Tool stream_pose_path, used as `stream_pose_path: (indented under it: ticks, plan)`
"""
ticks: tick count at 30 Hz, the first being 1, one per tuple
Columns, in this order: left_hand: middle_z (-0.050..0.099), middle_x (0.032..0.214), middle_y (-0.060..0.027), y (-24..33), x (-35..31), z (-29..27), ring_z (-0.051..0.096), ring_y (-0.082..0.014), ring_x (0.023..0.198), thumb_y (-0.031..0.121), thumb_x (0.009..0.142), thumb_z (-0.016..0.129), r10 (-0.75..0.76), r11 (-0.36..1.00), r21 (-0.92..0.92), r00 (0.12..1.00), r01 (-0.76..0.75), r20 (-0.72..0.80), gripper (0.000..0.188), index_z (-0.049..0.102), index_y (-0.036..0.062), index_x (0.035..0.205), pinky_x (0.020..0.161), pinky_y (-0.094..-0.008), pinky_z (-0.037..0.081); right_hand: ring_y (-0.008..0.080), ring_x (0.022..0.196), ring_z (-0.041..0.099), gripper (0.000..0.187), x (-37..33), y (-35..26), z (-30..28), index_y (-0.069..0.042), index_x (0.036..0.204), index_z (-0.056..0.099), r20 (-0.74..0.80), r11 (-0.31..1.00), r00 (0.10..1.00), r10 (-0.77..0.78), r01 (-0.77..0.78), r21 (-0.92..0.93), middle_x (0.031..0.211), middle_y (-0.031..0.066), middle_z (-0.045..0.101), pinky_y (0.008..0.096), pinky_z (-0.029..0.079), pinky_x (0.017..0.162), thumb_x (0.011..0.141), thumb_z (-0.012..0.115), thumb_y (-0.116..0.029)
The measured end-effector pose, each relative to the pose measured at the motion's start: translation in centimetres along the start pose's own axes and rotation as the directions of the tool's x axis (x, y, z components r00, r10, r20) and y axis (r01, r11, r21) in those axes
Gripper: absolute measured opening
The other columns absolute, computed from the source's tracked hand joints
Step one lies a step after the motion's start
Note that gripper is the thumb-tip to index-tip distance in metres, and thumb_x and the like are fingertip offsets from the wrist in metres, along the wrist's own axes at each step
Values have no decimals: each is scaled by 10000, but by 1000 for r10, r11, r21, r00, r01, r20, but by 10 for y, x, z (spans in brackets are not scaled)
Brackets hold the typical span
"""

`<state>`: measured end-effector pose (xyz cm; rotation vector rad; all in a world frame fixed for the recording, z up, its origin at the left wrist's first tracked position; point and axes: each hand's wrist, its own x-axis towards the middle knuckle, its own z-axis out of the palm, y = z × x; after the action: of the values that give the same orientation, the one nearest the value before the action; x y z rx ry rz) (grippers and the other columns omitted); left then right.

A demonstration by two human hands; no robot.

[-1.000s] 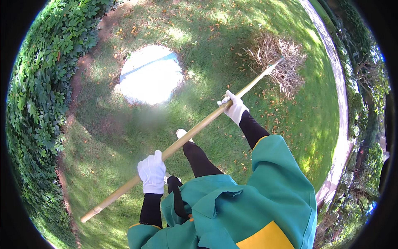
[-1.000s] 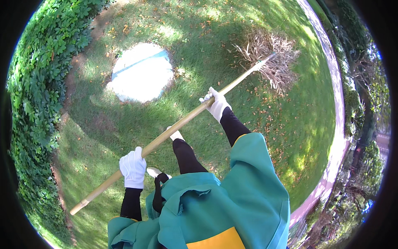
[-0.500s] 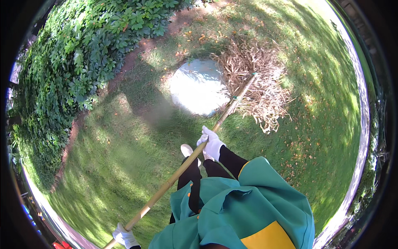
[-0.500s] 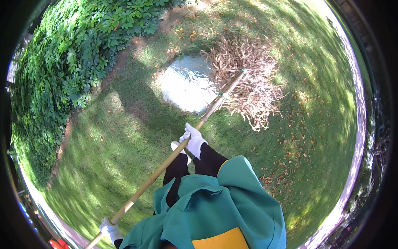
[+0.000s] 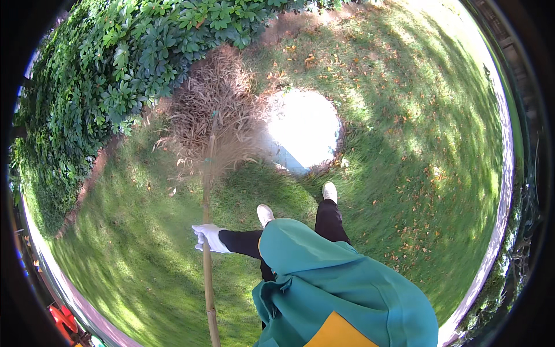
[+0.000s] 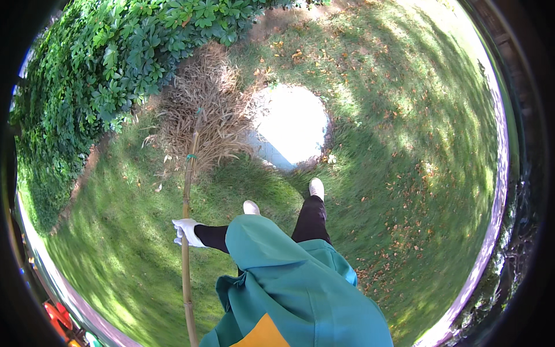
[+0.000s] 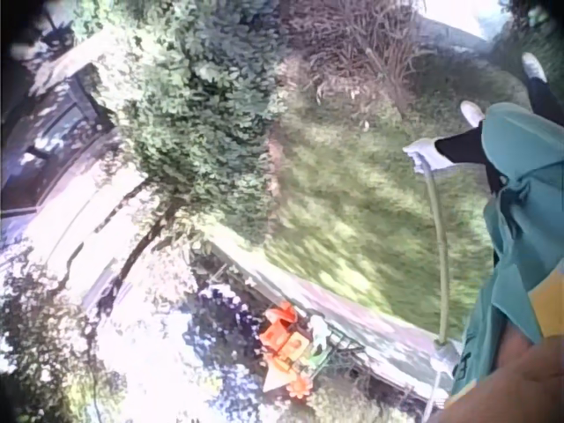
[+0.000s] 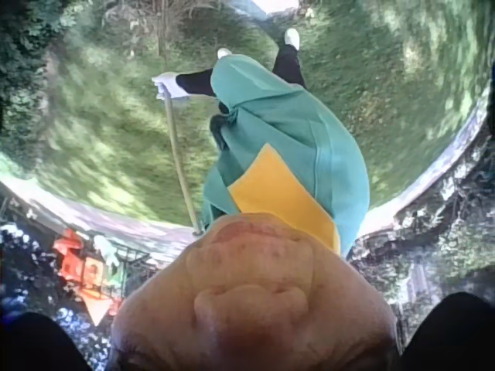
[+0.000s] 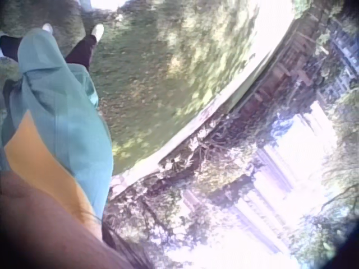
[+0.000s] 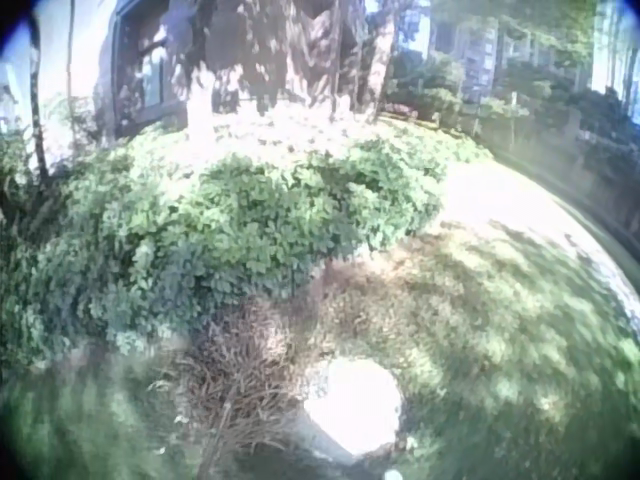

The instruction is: The person sweeps dry leaves and grass clippings on a paved walkway and adjacent lawn using a traditional straw broom. They gather debris into a pile and move it across the grass, then continue sweeping along the path edge.

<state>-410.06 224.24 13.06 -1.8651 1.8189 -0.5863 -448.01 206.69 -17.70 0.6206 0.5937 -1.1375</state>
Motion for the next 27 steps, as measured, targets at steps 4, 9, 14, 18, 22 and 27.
stream_pose_path:
  ticks: [4, 9, 14, 18, 22, 27]
  plan:
    - [562, 566, -122, 49, 11, -35, 560, -320, 517, 166, 671, 620, 80, 997, 1, 997, -80, -10, 81, 571, 103, 689, 500, -449, 440, 243, 436, 499, 261, -8, -62, -42, -70, 849, 475, 39, 996, 996, -78, 76, 52, 484, 16, 453, 390, 451, 478, 881, 624, -281]
    - [549, 549, -124, 131, 43, -89, 552, -323, 507, 153, 655, 625, 258, 965, -34, 963, -261, -71, 88, 556, 100, 665, 495, -449, 434, 198, 394, 452, 302, -84, -173, -127, -81, 776, 489, -53, 916, 961, -270, 274, 293, 455, 0, 425, 375, 429, 460, 860, 655, -319]
    - [535, 531, -127, 262, 95, -162, 544, -326, 497, 141, 639, 631, 568, 809, -24, 793, -587, -222, 99, 542, 97, 640, 489, -450, 427, 180, 394, 409, 325, -204, -270, -255, -94, 777, 436, -295, 667, 861, -415, 508, 545, 460, -21, 390, 367, 420, 443, 909, 576, -357]
    - [559, 538, -115, 412, 93, -220, 566, -291, 488, 111, 618, 673, 757, 629, 181, 544, -756, -362, 126, 549, 93, 623, 498, -409, 452, 136, 428, 397, 318, -298, -304, -369, -133, 727, 405, -427, 436, 670, -607, 730, 526, 474, -44, 360, 316, 408, 507, 930, 546, -335]
    - [567, 495, -15, 552, 53, -255, 572, -161, 431, 217, 683, 728, 875, 360, 270, 223, -893, -431, 175, 574, 147, 639, 442, -296, 435, 122, 434, 346, 311, -403, -320, -461, -104, 730, 425, -649, 223, 539, -537, 833, 506, 487, -56, 339, 302, 416, 531, 940, 525, -311]
    - [543, 569, 6, 594, 48, -256, 571, -192, 515, 173, 609, 713, 788, 229, 223, 46, -947, -614, 347, 592, 128, 931, 538, -352, 430, 92, 424, 376, 309, -459, -291, -475, -135, 672, 448, -584, 102, 446, -678, 844, 527, 468, -63, 347, 246, 381, 484, 922, 564, -276]
